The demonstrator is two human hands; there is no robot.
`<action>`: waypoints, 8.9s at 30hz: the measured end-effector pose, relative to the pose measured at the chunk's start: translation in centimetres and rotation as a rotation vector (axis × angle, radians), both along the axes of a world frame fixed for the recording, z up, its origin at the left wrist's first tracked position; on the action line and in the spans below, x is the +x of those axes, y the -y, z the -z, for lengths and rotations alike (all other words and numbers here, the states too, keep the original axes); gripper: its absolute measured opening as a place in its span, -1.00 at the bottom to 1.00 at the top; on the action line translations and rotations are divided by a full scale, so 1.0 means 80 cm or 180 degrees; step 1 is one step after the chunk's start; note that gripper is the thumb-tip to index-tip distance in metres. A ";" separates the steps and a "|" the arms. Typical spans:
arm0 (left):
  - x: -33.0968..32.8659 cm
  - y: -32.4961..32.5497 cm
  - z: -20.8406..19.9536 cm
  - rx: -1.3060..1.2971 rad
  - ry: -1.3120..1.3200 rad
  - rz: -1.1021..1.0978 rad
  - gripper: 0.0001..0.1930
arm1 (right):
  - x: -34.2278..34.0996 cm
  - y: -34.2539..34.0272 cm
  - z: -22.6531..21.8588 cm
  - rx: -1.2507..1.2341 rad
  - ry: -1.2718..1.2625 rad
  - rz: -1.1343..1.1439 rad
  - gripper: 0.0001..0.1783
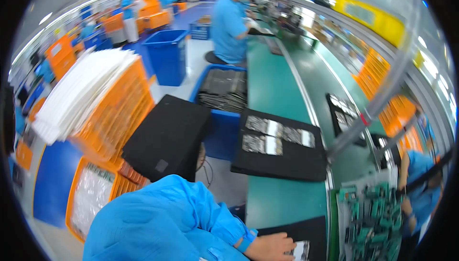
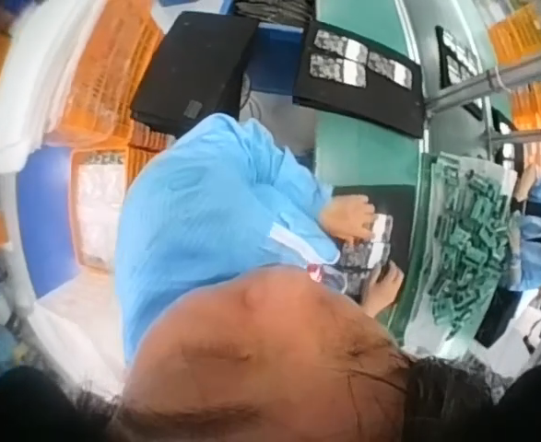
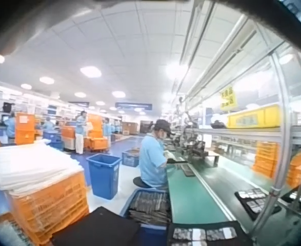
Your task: The person assembles circuit boards by attaching green plastic components to them, using tweezers to manipulate the small parts.
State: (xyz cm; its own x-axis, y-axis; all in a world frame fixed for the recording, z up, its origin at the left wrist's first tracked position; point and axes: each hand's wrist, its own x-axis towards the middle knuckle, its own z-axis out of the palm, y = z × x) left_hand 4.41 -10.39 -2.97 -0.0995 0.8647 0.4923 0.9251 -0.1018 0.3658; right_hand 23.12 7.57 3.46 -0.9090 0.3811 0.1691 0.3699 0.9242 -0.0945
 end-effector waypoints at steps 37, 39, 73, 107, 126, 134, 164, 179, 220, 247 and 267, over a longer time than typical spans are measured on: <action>0.054 -0.050 -0.010 -0.0918 0.0159 0.1769 -0.34 | 0.087 0.048 0.023 -0.0527 -0.0972 0.2091 -0.83; 0.055 -0.050 -0.009 -0.0917 0.0179 0.1756 -0.34 | 0.072 0.060 0.026 -0.0450 -0.0658 0.1960 -0.81; 0.040 -0.044 -0.010 -0.0477 0.0606 0.1932 -0.33 | 0.013 0.087 -0.015 -0.0110 -0.0035 0.2165 -0.85; -0.029 0.000 -0.027 -0.0244 0.0619 0.0775 -0.46 | -0.081 0.093 -0.011 -0.0394 -0.0215 0.1429 -0.84; -0.049 0.026 -0.012 -0.0487 0.0228 0.0489 -0.42 | -0.130 0.102 0.011 -0.0077 0.0204 0.0938 -0.78; -0.061 0.021 -0.028 -0.0603 0.0151 0.0561 -0.45 | -0.090 0.083 -0.007 -0.0719 -0.0094 0.1242 -0.64; -0.550 -0.426 0.050 0.1777 0.4775 -0.3662 -0.51 | 0.157 -0.026 0.063 0.0069 -0.0385 0.3113 -0.68; -0.510 -0.421 0.015 0.2328 0.5401 -0.2524 -0.02 | 0.154 -0.026 0.058 0.0049 -0.0126 0.3241 -0.67; -0.021 -0.084 -0.126 0.0617 0.6507 0.1397 -0.59 | 0.200 -0.043 0.118 -0.0197 -0.1385 0.2419 -0.83; -0.281 0.031 0.032 0.4588 0.5676 -0.0680 -0.56 | 0.180 -0.017 0.078 -0.0423 -0.1028 0.2372 -0.67; -0.037 0.018 -0.053 0.0384 0.3641 0.0408 -0.40 | 0.156 -0.010 0.068 -0.0272 -0.1155 0.2613 -0.78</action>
State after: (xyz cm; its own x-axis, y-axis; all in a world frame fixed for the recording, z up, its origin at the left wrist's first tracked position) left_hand 1.44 -11.85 1.28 -0.4551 0.8543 0.2512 0.0400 -0.2622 0.9642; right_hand 35.59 8.38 -2.00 -0.2416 0.9111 0.3339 0.8444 0.3669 -0.3903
